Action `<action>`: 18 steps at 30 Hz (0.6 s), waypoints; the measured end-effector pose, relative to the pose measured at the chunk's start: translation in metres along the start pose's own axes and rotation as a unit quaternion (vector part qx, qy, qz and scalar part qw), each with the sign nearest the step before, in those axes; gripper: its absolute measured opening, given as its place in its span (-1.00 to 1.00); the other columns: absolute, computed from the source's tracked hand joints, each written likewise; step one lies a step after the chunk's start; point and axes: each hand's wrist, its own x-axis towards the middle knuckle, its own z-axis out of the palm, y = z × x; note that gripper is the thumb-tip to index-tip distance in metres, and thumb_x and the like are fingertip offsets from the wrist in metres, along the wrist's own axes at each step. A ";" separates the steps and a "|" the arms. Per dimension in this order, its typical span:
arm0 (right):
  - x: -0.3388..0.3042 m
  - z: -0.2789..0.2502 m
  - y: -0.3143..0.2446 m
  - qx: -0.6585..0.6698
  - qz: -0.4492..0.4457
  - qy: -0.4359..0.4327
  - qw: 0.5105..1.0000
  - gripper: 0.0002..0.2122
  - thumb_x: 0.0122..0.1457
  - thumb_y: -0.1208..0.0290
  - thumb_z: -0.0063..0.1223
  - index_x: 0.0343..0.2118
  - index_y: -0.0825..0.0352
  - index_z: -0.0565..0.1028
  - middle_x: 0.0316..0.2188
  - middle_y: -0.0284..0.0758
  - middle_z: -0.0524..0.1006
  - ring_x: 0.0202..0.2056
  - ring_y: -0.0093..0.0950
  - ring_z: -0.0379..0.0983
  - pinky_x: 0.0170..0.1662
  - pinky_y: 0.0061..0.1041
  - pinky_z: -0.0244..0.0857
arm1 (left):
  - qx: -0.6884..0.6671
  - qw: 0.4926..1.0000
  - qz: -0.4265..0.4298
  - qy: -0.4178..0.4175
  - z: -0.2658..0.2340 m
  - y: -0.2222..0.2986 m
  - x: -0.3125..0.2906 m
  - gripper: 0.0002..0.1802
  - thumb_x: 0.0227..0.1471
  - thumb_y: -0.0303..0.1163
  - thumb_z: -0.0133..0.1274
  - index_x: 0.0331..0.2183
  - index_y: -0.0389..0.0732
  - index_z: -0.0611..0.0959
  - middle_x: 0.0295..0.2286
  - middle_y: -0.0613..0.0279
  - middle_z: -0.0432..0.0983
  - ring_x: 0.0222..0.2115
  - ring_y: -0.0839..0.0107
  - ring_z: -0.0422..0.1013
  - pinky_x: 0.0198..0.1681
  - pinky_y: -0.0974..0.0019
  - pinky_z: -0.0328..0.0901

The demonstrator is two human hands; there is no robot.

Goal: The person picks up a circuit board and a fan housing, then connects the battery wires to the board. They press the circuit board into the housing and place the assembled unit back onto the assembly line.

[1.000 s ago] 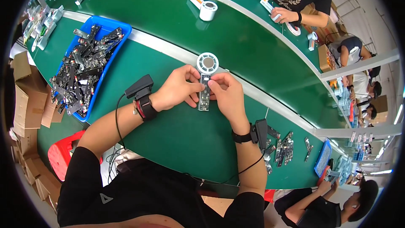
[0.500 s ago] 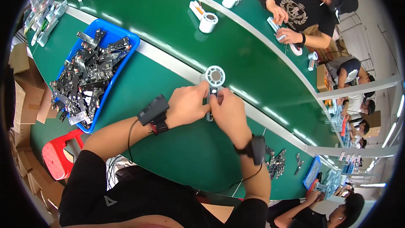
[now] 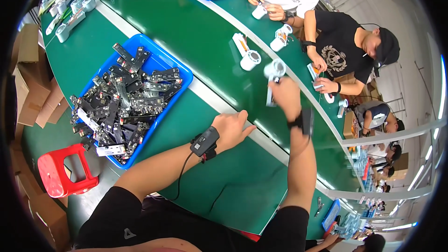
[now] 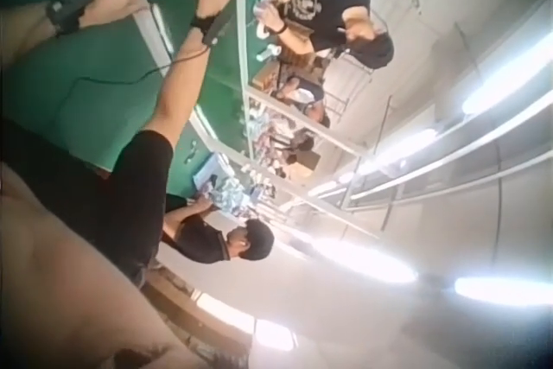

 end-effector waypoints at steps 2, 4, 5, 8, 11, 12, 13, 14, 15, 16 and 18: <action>0.056 0.017 0.020 -0.029 0.010 0.001 1.000 -0.61 0.09 0.09 0.15 -0.47 0.43 0.62 -0.55 -0.03 0.61 -0.47 -0.12 0.62 -0.33 -0.21 0.48 | 0.003 1.000 -0.003 -0.010 0.002 -0.005 0.000 -0.67 0.10 -0.21 0.21 -0.38 -0.22 0.44 -0.62 0.14 0.54 -0.58 0.09 0.53 -0.50 0.10 0.42; 0.083 0.051 0.038 0.042 0.051 -0.060 0.996 -0.57 0.11 0.04 0.13 -0.44 0.43 0.63 -0.49 0.00 0.62 -0.43 -0.09 0.62 -0.30 -0.19 0.49 | -0.005 1.000 0.015 0.021 0.010 -0.011 -0.002 -0.73 0.09 -0.26 0.18 -0.39 -0.20 0.46 -0.63 0.14 0.53 -0.60 0.12 0.53 -0.51 0.10 0.42; 0.092 0.059 0.039 0.113 0.090 -0.125 0.982 -0.54 0.13 -0.01 0.12 -0.41 0.43 0.64 -0.44 0.03 0.63 -0.40 -0.06 0.63 -0.27 -0.17 0.49 | -0.009 0.999 0.023 0.036 0.010 -0.014 -0.003 -0.76 0.08 -0.28 0.17 -0.39 -0.18 0.47 -0.63 0.14 0.53 -0.62 0.13 0.53 -0.51 0.10 0.42; 0.119 0.039 0.026 -0.146 -0.050 -0.188 0.970 -0.48 0.16 -0.07 0.10 -0.30 0.46 0.63 -0.36 0.08 0.63 -0.33 -0.02 0.63 -0.21 -0.14 0.50 | -0.001 0.999 0.026 0.022 0.010 -0.014 0.001 -0.78 0.09 -0.31 0.15 -0.41 -0.21 0.46 -0.63 0.12 0.53 -0.59 0.08 0.52 -0.50 0.06 0.42; 0.103 0.008 -0.060 -0.134 -0.047 -0.051 0.989 -0.36 0.16 -0.17 0.11 -0.06 0.46 0.58 -0.25 0.14 0.62 -0.22 0.05 0.61 -0.10 -0.11 0.48 | 0.014 1.000 0.007 0.014 0.004 -0.018 -0.010 -0.80 0.08 -0.35 0.13 -0.42 -0.22 0.46 -0.63 0.10 0.53 -0.58 0.04 0.52 -0.49 0.04 0.42; 0.107 0.014 -0.063 -0.062 -0.104 0.070 0.990 -0.28 0.15 -0.23 0.11 0.07 0.42 0.52 -0.21 0.07 0.64 -0.16 0.00 0.60 -0.05 -0.17 0.47 | 0.010 1.000 0.018 0.015 0.004 -0.011 -0.006 -0.81 0.07 -0.37 0.13 -0.44 -0.22 0.47 -0.63 0.09 0.53 -0.58 0.04 0.52 -0.48 0.03 0.42; 0.114 0.031 -0.075 -0.017 -0.108 0.043 0.993 -0.29 0.14 -0.21 0.14 0.07 0.42 0.52 -0.17 0.04 0.64 -0.11 -0.09 0.60 -0.02 -0.22 0.45 | 0.009 1.000 0.026 0.014 0.004 -0.008 -0.004 -0.83 0.05 -0.38 0.12 -0.45 -0.22 0.47 -0.64 0.09 0.53 -0.58 0.03 0.52 -0.48 0.03 0.42; 0.114 0.034 -0.099 0.183 -0.089 -0.146 0.968 -0.33 0.13 -0.14 0.21 0.07 0.42 0.51 -0.04 0.06 0.58 -0.08 -0.13 0.59 0.00 -0.22 0.45 | 0.006 0.999 0.033 0.006 0.004 -0.012 -0.006 -0.83 0.05 -0.38 0.12 -0.45 -0.22 0.47 -0.64 0.09 0.53 -0.58 0.03 0.52 -0.48 0.03 0.42; 0.123 0.065 -0.087 0.217 -0.084 -0.158 0.960 -0.40 0.09 0.03 0.29 0.09 0.36 0.49 0.03 0.04 0.54 -0.12 -0.11 0.60 -0.06 -0.15 0.48 | 0.000 0.999 0.046 0.018 0.006 -0.007 -0.005 -0.84 0.03 -0.39 0.12 -0.45 -0.22 0.48 -0.63 0.07 0.53 -0.59 0.02 0.52 -0.48 0.01 0.42; 0.110 0.084 -0.111 0.110 -0.078 -0.083 0.987 -0.42 0.07 0.08 0.30 0.09 0.34 0.48 -0.01 -0.01 0.55 -0.15 -0.10 0.60 -0.07 -0.15 0.47 | 0.006 0.999 0.038 0.033 0.005 -0.013 -0.007 -0.85 0.01 -0.40 0.12 -0.46 -0.22 0.49 -0.63 0.06 0.53 -0.59 0.00 0.52 -0.48 -0.01 0.42; 0.075 0.080 -0.133 0.008 -0.057 -0.007 0.998 -0.43 0.05 0.12 0.31 0.08 0.32 0.47 -0.04 -0.06 0.55 -0.18 -0.09 0.60 -0.09 -0.15 0.47 | 0.005 0.999 0.039 0.033 0.000 -0.018 -0.011 -0.85 -0.04 -0.42 0.16 -0.46 -0.21 0.50 -0.63 0.07 0.53 -0.59 0.02 0.51 -0.49 0.03 0.41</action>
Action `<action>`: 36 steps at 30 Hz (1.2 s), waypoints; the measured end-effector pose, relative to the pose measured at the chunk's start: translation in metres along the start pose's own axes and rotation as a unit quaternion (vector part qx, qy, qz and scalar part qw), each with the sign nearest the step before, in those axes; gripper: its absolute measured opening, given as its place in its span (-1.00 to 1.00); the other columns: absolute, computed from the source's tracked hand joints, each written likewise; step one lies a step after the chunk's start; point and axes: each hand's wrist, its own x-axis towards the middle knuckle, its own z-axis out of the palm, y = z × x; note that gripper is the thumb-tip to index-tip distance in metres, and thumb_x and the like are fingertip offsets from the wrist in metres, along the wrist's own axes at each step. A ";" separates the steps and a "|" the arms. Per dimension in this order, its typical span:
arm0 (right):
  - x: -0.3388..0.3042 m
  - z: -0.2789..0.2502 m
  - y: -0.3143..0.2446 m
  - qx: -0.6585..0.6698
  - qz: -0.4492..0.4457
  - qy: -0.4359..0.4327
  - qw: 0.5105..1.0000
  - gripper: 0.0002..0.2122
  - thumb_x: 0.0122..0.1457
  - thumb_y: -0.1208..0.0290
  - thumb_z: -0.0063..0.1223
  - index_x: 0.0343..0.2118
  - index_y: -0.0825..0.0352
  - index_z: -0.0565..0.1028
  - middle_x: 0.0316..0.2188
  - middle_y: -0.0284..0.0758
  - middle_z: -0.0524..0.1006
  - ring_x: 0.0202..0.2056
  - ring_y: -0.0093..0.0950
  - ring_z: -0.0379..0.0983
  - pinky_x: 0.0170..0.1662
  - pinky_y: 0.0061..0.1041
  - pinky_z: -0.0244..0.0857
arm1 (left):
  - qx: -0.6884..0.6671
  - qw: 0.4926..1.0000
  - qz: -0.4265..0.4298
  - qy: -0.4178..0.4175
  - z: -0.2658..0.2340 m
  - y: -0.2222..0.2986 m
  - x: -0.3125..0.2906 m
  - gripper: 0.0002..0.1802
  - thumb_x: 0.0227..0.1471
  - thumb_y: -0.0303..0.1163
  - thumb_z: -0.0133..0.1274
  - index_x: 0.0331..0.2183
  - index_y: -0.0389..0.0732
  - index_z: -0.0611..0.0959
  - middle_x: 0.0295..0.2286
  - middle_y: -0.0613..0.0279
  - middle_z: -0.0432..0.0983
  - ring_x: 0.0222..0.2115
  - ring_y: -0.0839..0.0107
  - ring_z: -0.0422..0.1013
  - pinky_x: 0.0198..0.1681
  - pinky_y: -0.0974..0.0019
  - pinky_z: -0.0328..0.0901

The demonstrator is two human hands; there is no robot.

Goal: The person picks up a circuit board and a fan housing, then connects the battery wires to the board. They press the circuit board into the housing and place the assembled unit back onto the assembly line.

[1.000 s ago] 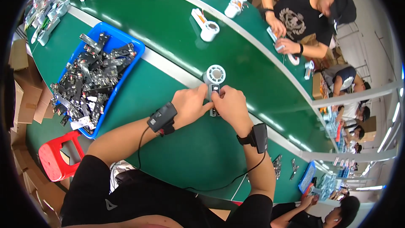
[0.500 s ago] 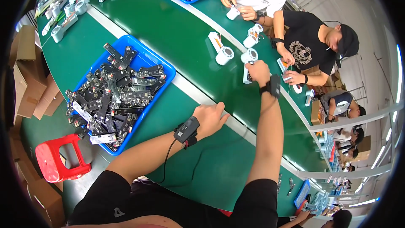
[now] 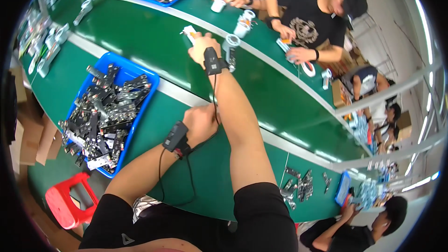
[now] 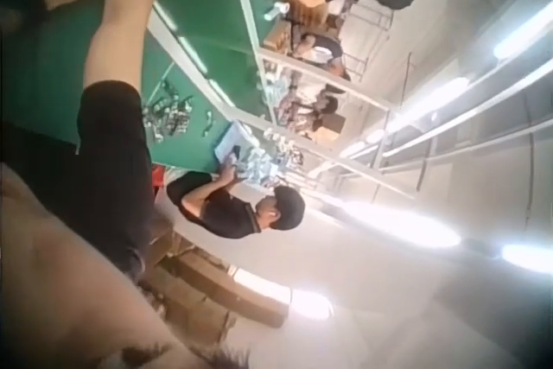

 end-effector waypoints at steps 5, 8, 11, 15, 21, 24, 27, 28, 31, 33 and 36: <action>-0.144 -0.067 0.059 0.210 -0.105 -0.018 0.972 -0.45 -0.09 0.43 0.31 0.06 0.31 0.46 -0.15 -0.15 0.54 -0.06 -0.15 0.53 0.03 -0.19 0.41 | -0.038 0.976 0.186 0.110 -0.026 0.028 0.010 -0.68 -0.16 -0.41 0.29 -0.31 -0.16 0.54 -0.27 0.09 0.51 -0.25 0.12 0.45 -0.17 0.05 0.30; -0.253 -0.098 0.112 0.294 -0.054 -0.126 0.946 -0.37 -0.16 0.62 0.26 0.10 0.28 0.44 -0.06 -0.19 0.53 0.07 -0.23 0.47 0.10 -0.25 0.38 | -0.019 0.980 0.199 -0.024 -0.028 0.055 0.010 -0.61 -0.14 -0.39 0.31 -0.20 -0.15 0.56 -0.19 0.13 0.46 -0.19 0.12 0.42 -0.14 -0.01 0.25; -0.343 -0.122 0.146 0.368 0.022 -0.133 0.920 -0.35 -0.16 0.70 0.26 0.12 0.28 0.44 0.02 -0.25 0.51 0.10 -0.29 0.45 0.14 -0.36 0.34 | -0.034 0.958 0.232 -0.165 -0.010 0.084 -0.025 -0.56 -0.12 -0.41 0.29 -0.13 -0.16 0.56 -0.21 0.14 0.44 -0.24 0.13 0.42 -0.18 0.04 0.27; -0.401 -0.137 0.150 0.272 0.058 -0.003 0.961 -0.41 -0.10 0.70 0.27 0.10 0.27 0.47 0.07 -0.22 0.47 0.17 -0.26 0.38 0.18 -0.37 0.31 | -0.065 0.944 0.205 -0.251 0.004 0.087 -0.057 -0.53 -0.08 -0.44 0.27 -0.07 -0.18 0.55 -0.24 0.14 0.41 -0.29 0.15 0.41 -0.24 0.11 0.29; -0.506 -0.138 0.230 -0.008 0.267 -0.050 0.962 -0.58 -0.02 0.66 0.26 -0.02 0.34 0.53 0.04 -0.16 0.48 0.08 -0.12 0.40 0.10 -0.26 0.34 | -0.042 0.973 0.108 -0.202 0.014 0.098 -0.067 -0.50 -0.08 -0.49 0.29 -0.04 -0.19 0.54 -0.25 0.10 0.40 -0.30 0.12 0.43 -0.29 0.17 0.36; -0.504 -0.132 0.242 -0.028 0.240 -0.013 0.970 -0.67 -0.02 0.65 0.26 -0.13 0.35 0.57 -0.08 -0.16 0.51 -0.01 -0.11 0.44 0.01 -0.24 0.38 | -0.029 0.980 0.075 -0.184 0.004 0.092 -0.068 -0.50 -0.06 -0.46 0.29 -0.03 -0.20 0.55 -0.23 0.11 0.42 -0.30 0.12 0.42 -0.26 0.12 0.36; -0.486 -0.133 0.225 -0.038 0.191 0.048 0.980 -0.77 -0.02 0.65 0.27 -0.25 0.36 0.59 -0.19 -0.16 0.54 -0.12 -0.11 0.48 -0.09 -0.25 0.42 | -0.087 0.978 0.123 -0.145 -0.014 0.094 -0.066 -0.48 -0.06 -0.45 0.30 -0.01 -0.21 0.55 -0.21 0.14 0.43 -0.30 0.14 0.43 -0.22 0.09 0.36; -0.476 -0.142 0.211 -0.046 0.162 0.097 0.981 -0.82 -0.02 0.65 0.27 -0.31 0.37 0.60 -0.24 -0.16 0.55 -0.19 -0.11 0.50 -0.14 -0.27 0.44 | -0.120 0.973 0.152 -0.126 -0.020 0.096 -0.064 -0.47 -0.06 -0.44 0.30 0.00 -0.21 0.55 -0.20 0.15 0.43 -0.31 0.15 0.43 -0.19 0.07 0.36; -0.439 -0.155 0.125 0.176 0.107 0.045 0.977 -0.84 -0.02 0.64 0.30 -0.35 0.40 0.58 -0.31 -0.21 0.55 -0.35 -0.25 0.54 -0.27 -0.38 0.43 | -0.108 0.963 0.196 -0.153 -0.050 0.114 -0.042 -0.47 -0.06 -0.44 0.31 0.00 -0.21 0.55 -0.18 0.14 0.44 -0.29 0.16 0.43 -0.15 0.05 0.36; -0.410 -0.146 0.088 0.289 0.074 -0.085 0.951 -0.79 -0.02 0.65 0.32 -0.28 0.41 0.58 -0.30 -0.25 0.55 -0.39 -0.41 0.54 -0.31 -0.51 0.42 | -0.099 0.956 0.212 -0.180 -0.055 0.116 -0.043 -0.46 -0.06 -0.44 0.31 0.00 -0.21 0.55 -0.18 0.14 0.44 -0.28 0.17 0.42 -0.13 0.03 0.35; -0.384 -0.130 0.085 0.403 0.111 -0.173 0.892 -0.73 0.00 0.65 0.33 -0.20 0.39 0.57 -0.31 -0.31 0.56 -0.39 -0.52 0.53 -0.29 -0.58 0.41 | 0.023 0.946 0.280 -0.162 -0.045 0.118 -0.047 -0.46 -0.08 -0.46 0.32 -0.01 -0.20 0.56 -0.21 0.14 0.45 -0.27 0.18 0.42 -0.10 0.06 0.34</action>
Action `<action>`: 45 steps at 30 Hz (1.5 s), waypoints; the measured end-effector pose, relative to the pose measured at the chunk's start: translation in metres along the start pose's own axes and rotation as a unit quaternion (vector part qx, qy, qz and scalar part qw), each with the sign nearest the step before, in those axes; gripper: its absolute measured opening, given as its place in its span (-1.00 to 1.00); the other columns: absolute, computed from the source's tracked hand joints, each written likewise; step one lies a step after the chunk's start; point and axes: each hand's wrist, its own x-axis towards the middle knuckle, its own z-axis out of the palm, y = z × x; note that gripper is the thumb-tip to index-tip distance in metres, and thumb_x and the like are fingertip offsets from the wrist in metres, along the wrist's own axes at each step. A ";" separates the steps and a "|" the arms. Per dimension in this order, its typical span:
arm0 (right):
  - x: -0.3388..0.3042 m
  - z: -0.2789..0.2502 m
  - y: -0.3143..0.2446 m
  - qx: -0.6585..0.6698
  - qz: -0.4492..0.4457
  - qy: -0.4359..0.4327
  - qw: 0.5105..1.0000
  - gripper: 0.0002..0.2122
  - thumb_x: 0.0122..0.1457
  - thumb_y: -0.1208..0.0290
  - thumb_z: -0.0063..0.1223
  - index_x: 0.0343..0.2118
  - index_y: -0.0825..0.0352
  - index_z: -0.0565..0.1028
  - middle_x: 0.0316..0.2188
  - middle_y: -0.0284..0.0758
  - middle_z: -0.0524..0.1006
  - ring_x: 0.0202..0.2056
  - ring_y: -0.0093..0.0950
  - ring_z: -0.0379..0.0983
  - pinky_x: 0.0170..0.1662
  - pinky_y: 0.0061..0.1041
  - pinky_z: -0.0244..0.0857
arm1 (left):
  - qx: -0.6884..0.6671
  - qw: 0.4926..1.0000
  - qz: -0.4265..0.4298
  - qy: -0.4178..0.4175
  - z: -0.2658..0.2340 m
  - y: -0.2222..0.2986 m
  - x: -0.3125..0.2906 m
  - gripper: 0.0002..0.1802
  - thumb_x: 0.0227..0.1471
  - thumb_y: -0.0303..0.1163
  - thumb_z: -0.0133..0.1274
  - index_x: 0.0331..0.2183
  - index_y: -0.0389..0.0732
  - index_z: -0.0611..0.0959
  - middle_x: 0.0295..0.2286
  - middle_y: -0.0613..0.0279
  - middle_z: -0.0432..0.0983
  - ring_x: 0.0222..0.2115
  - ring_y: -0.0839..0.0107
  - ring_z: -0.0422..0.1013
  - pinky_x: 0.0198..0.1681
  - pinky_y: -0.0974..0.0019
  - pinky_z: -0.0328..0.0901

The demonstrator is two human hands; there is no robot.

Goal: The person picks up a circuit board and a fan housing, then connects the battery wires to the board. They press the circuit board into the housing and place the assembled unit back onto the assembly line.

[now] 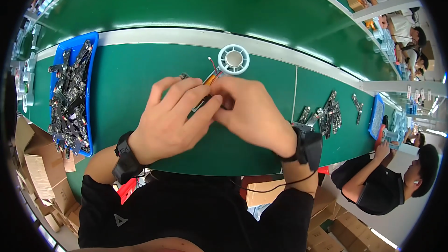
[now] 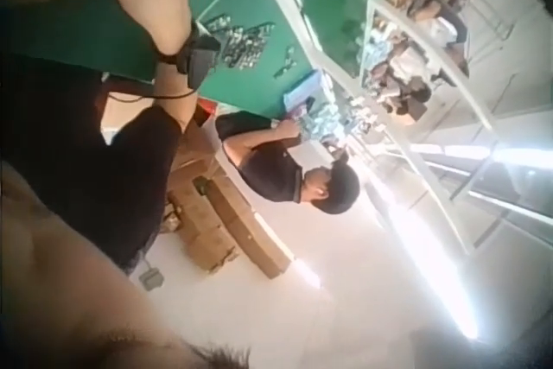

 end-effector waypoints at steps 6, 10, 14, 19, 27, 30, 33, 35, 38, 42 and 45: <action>0.007 0.003 0.003 0.353 0.014 0.024 0.935 -0.62 0.00 0.68 0.34 -0.08 0.38 0.50 -0.29 -0.38 0.55 -0.35 -0.60 0.52 -0.25 -0.65 0.39 | -0.158 0.985 -0.072 -0.005 0.023 -0.026 -0.017 -0.62 -0.05 -0.55 0.27 -0.13 -0.21 0.57 -0.29 0.16 0.45 -0.26 0.22 0.44 -0.12 0.17 0.34; 0.004 0.009 0.020 0.101 -0.072 0.116 0.985 -0.67 -0.01 0.72 0.33 -0.15 0.39 0.55 -0.25 -0.34 0.55 -0.32 -0.56 0.54 -0.25 -0.64 0.42 | -0.374 0.889 -0.259 0.059 0.025 -0.029 -0.015 -0.77 0.04 -0.58 0.19 -0.21 -0.24 0.56 -0.33 0.16 0.46 -0.32 0.28 0.45 -0.20 0.24 0.37; 0.015 0.031 0.040 -0.096 -0.239 0.185 0.948 -0.74 -0.01 0.74 0.32 -0.23 0.41 0.59 -0.22 -0.28 0.55 -0.31 -0.53 0.56 -0.30 -0.62 0.46 | -0.426 0.842 -0.329 -0.025 0.028 -0.027 -0.011 -0.83 0.10 -0.55 0.15 -0.23 -0.28 0.55 -0.34 0.09 0.48 -0.42 0.24 0.45 -0.32 0.23 0.40; 0.020 0.038 0.047 -0.090 -0.247 0.201 0.944 -0.83 0.03 0.75 0.28 -0.30 0.43 0.62 -0.21 -0.24 0.56 -0.33 -0.51 0.56 -0.38 -0.60 0.47 | -0.473 0.824 -0.313 -0.015 0.040 -0.023 -0.017 -0.75 0.06 -0.51 0.28 -0.22 -0.26 0.56 -0.32 0.22 0.50 -0.45 0.53 0.37 -0.38 0.38 0.30; 0.019 0.043 0.046 0.162 -0.144 0.212 0.953 -0.86 0.08 0.73 0.25 -0.28 0.45 0.62 -0.24 -0.22 0.59 -0.43 -0.52 0.56 -0.44 -0.60 0.43 | -0.587 0.703 -0.401 -0.036 0.026 -0.023 -0.012 -0.77 0.26 -0.35 0.13 -0.12 -0.28 0.61 -0.26 0.29 0.49 -0.36 0.61 0.35 -0.30 0.47 0.25; 0.028 0.050 0.046 -0.044 -0.258 0.298 0.918 -0.87 0.10 0.69 0.26 -0.28 0.43 0.63 -0.31 -0.25 0.61 -0.47 -0.52 0.56 -0.47 -0.58 0.41 | -0.606 0.687 -0.401 0.001 0.029 -0.023 -0.014 -0.72 0.33 -0.31 0.04 -0.06 -0.30 0.61 -0.27 0.28 0.45 -0.32 0.57 0.36 -0.23 0.45 0.28; 0.033 0.052 0.045 -0.095 -0.283 0.332 0.895 -0.87 0.09 0.67 0.28 -0.27 0.41 0.64 -0.36 -0.27 0.61 -0.49 -0.49 0.56 -0.49 -0.57 0.41 | -0.563 0.728 -0.391 -0.003 0.033 -0.021 -0.018 -0.65 0.40 -0.28 -0.07 0.02 -0.31 0.60 -0.27 0.27 0.42 -0.29 0.55 0.34 -0.19 0.44 0.27; 0.032 0.052 0.045 -0.122 -0.293 0.348 0.882 -0.86 0.09 0.67 0.29 -0.27 0.40 0.64 -0.38 -0.28 0.61 -0.50 -0.48 0.56 -0.50 -0.56 0.40 | -0.536 0.760 -0.368 -0.003 0.041 -0.017 -0.020 -0.59 0.42 -0.24 -0.15 0.07 -0.31 0.57 -0.35 0.35 0.32 -0.43 0.61 0.22 -0.34 0.48 0.18; 0.031 0.050 0.047 -0.194 -0.312 0.353 0.861 -0.84 0.05 0.66 0.31 -0.27 0.38 0.65 -0.41 -0.30 0.60 -0.51 -0.43 0.55 -0.50 -0.53 0.41 | -0.534 0.764 -0.362 -0.006 0.043 -0.014 -0.020 -0.58 0.43 -0.24 -0.16 0.09 -0.32 0.57 -0.37 0.35 0.31 -0.44 0.59 0.22 -0.33 0.48 0.18; 0.031 0.049 0.049 -0.225 -0.316 0.354 0.851 -0.82 0.01 0.66 0.32 -0.28 0.40 0.65 -0.42 -0.29 0.59 -0.52 -0.41 0.54 -0.50 -0.53 0.41 | -0.543 0.751 -0.375 -0.009 0.042 -0.017 -0.019 -0.63 0.40 -0.29 -0.08 0.06 -0.33 0.59 -0.32 0.25 0.39 -0.31 0.49 0.33 -0.20 0.42 0.28; 0.032 0.050 0.046 -0.247 -0.315 0.350 0.847 -0.82 0.02 0.66 0.31 -0.27 0.40 0.65 -0.43 -0.29 0.59 -0.51 -0.39 0.55 -0.49 -0.50 0.42 | -0.514 0.768 -0.381 -0.004 0.042 -0.018 -0.018 -0.64 0.38 -0.30 -0.05 0.05 -0.33 0.60 -0.34 0.23 0.41 -0.32 0.48 0.35 -0.22 0.41 0.29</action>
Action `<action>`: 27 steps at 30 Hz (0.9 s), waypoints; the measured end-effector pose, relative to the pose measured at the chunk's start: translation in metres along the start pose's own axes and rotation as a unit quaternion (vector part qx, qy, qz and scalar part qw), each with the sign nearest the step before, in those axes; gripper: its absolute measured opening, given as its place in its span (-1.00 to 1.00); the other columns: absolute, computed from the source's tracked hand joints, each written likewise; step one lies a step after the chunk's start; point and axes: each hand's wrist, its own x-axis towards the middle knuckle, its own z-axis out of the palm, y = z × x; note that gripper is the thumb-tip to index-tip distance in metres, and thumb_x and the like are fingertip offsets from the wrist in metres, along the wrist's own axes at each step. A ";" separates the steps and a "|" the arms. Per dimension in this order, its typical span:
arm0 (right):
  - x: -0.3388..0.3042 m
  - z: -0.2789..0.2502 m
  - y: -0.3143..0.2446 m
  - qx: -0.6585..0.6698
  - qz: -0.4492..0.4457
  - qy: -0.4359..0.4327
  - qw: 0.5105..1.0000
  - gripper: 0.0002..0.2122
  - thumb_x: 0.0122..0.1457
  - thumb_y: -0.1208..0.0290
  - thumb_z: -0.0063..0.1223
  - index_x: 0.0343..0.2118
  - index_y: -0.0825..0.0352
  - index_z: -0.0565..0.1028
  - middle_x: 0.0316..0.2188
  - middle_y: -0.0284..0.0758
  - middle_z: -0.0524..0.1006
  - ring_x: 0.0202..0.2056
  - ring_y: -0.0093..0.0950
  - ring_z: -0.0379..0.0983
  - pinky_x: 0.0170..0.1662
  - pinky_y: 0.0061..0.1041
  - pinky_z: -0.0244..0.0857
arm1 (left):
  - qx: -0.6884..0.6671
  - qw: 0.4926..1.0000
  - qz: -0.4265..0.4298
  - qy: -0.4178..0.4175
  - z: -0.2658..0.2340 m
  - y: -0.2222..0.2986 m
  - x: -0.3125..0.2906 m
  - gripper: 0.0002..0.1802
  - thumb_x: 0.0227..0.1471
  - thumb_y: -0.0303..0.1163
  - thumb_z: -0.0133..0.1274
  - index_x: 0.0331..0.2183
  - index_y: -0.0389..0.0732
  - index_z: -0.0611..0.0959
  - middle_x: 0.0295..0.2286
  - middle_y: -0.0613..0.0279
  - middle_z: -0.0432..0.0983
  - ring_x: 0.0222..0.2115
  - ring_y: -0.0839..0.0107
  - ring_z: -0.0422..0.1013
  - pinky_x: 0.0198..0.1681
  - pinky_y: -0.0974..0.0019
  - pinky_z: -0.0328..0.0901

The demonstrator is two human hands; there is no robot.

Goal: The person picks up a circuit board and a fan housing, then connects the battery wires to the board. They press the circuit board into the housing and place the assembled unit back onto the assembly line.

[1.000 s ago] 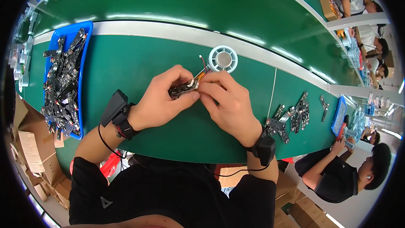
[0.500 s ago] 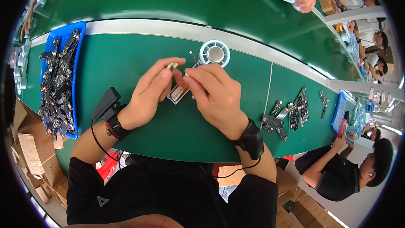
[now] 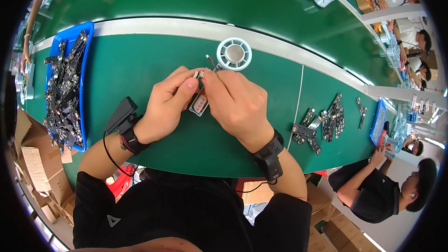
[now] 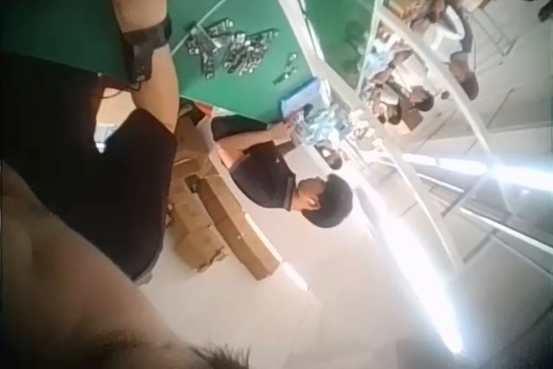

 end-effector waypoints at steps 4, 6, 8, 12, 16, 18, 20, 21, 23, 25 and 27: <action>0.011 0.002 -0.007 -0.036 -0.031 -0.046 0.998 -0.83 0.05 0.64 0.27 -0.26 0.40 0.64 -0.43 -0.26 0.59 -0.47 -0.33 0.57 -0.46 -0.43 0.44 | 0.109 0.990 0.064 0.054 -0.005 0.002 -0.003 -0.68 0.29 -0.34 0.05 -0.05 -0.35 0.64 -0.36 0.05 0.47 -0.36 0.24 0.43 -0.26 0.27 0.34; 0.005 -0.002 -0.011 -0.077 -0.008 -0.084 0.993 -0.84 0.09 0.63 0.25 -0.24 0.40 0.63 -0.40 -0.23 0.59 -0.44 -0.27 0.57 -0.42 -0.38 0.46 | 0.143 0.984 0.088 0.059 -0.003 -0.002 -0.001 -0.70 0.26 -0.35 0.08 -0.07 -0.34 0.65 -0.36 -0.01 0.49 -0.36 0.17 0.45 -0.26 0.23 0.36; -0.001 -0.003 -0.011 -0.080 0.015 -0.070 0.994 -0.84 0.10 0.62 0.26 -0.24 0.41 0.62 -0.38 -0.19 0.59 -0.42 -0.24 0.58 -0.39 -0.37 0.47 | 0.143 0.983 0.101 0.048 -0.001 -0.005 -0.001 -0.70 0.26 -0.34 0.08 -0.08 -0.33 0.65 -0.35 -0.03 0.51 -0.34 0.15 0.47 -0.24 0.20 0.37; -0.002 -0.005 -0.004 -0.025 -0.002 -0.075 0.997 -0.85 0.12 0.63 0.24 -0.22 0.41 0.62 -0.36 -0.18 0.59 -0.41 -0.24 0.58 -0.37 -0.37 0.47 | 0.136 0.990 0.022 -0.033 -0.012 0.002 0.003 -0.67 0.26 -0.28 0.06 -0.13 -0.35 0.68 -0.36 -0.05 0.54 -0.33 0.08 0.49 -0.22 0.15 0.38; 0.003 -0.007 -0.004 -0.005 -0.015 -0.124 0.992 -0.84 0.13 0.66 0.22 -0.21 0.40 0.62 -0.36 -0.18 0.59 -0.40 -0.25 0.58 -0.37 -0.37 0.46 | 0.139 0.989 -0.008 -0.047 -0.018 0.005 0.000 -0.65 0.27 -0.24 0.04 -0.16 -0.35 0.69 -0.37 -0.05 0.54 -0.34 0.06 0.50 -0.20 0.13 0.38; 0.005 -0.005 -0.003 0.004 -0.033 -0.116 0.993 -0.83 0.13 0.68 0.21 -0.20 0.40 0.62 -0.36 -0.19 0.59 -0.40 -0.26 0.58 -0.36 -0.39 0.46 | 0.136 0.989 -0.003 -0.055 -0.017 0.000 0.002 -0.64 0.28 -0.23 0.03 -0.16 -0.36 0.69 -0.35 -0.05 0.55 -0.32 0.06 0.50 -0.19 0.12 0.38; 0.008 -0.005 0.001 0.005 -0.038 -0.112 0.993 -0.82 0.11 0.68 0.23 -0.22 0.39 0.62 -0.38 -0.21 0.58 -0.41 -0.28 0.56 -0.39 -0.40 0.45 | 0.131 0.988 0.003 -0.077 -0.018 -0.003 0.005 -0.63 0.28 -0.23 0.02 -0.14 -0.36 0.67 -0.32 -0.05 0.55 -0.30 0.05 0.50 -0.18 0.11 0.38; 0.008 -0.006 0.002 0.007 -0.038 -0.111 0.993 -0.82 0.08 0.68 0.26 -0.23 0.38 0.63 -0.40 -0.23 0.57 -0.43 -0.30 0.55 -0.41 -0.41 0.43 | 0.130 0.988 0.003 -0.078 -0.017 -0.003 0.005 -0.63 0.28 -0.23 0.02 -0.14 -0.36 0.67 -0.32 -0.05 0.55 -0.30 0.05 0.50 -0.18 0.11 0.38; 0.008 -0.010 -0.001 0.008 -0.037 -0.110 0.993 -0.81 0.05 0.68 0.29 -0.24 0.37 0.64 -0.42 -0.25 0.55 -0.44 -0.33 0.54 -0.44 -0.43 0.42 | 0.115 0.991 0.022 -0.061 -0.018 0.000 0.003 -0.62 0.30 -0.22 0.01 -0.11 -0.38 0.65 -0.29 -0.06 0.55 -0.28 0.05 0.50 -0.16 0.10 0.38; 0.012 -0.020 -0.011 0.105 0.099 -0.099 0.984 -0.81 0.04 0.69 0.28 -0.25 0.38 0.63 -0.38 -0.23 0.56 -0.42 -0.35 0.55 -0.42 -0.46 0.42 | 0.108 0.993 0.031 -0.048 -0.017 0.000 0.000 -0.61 0.31 -0.22 0.00 -0.09 -0.38 0.63 -0.27 -0.06 0.55 -0.26 0.05 0.50 -0.15 0.10 0.38; 0.015 -0.030 -0.018 0.158 0.161 -0.095 0.970 -0.80 0.03 0.70 0.28 -0.26 0.38 0.62 -0.37 -0.22 0.56 -0.41 -0.37 0.55 -0.41 -0.48 0.41 | 0.097 0.993 0.057 -0.018 -0.011 -0.003 -0.002 -0.59 0.32 -0.21 -0.02 -0.04 -0.39 0.59 -0.26 -0.06 0.54 -0.26 0.06 0.50 -0.15 0.10 0.38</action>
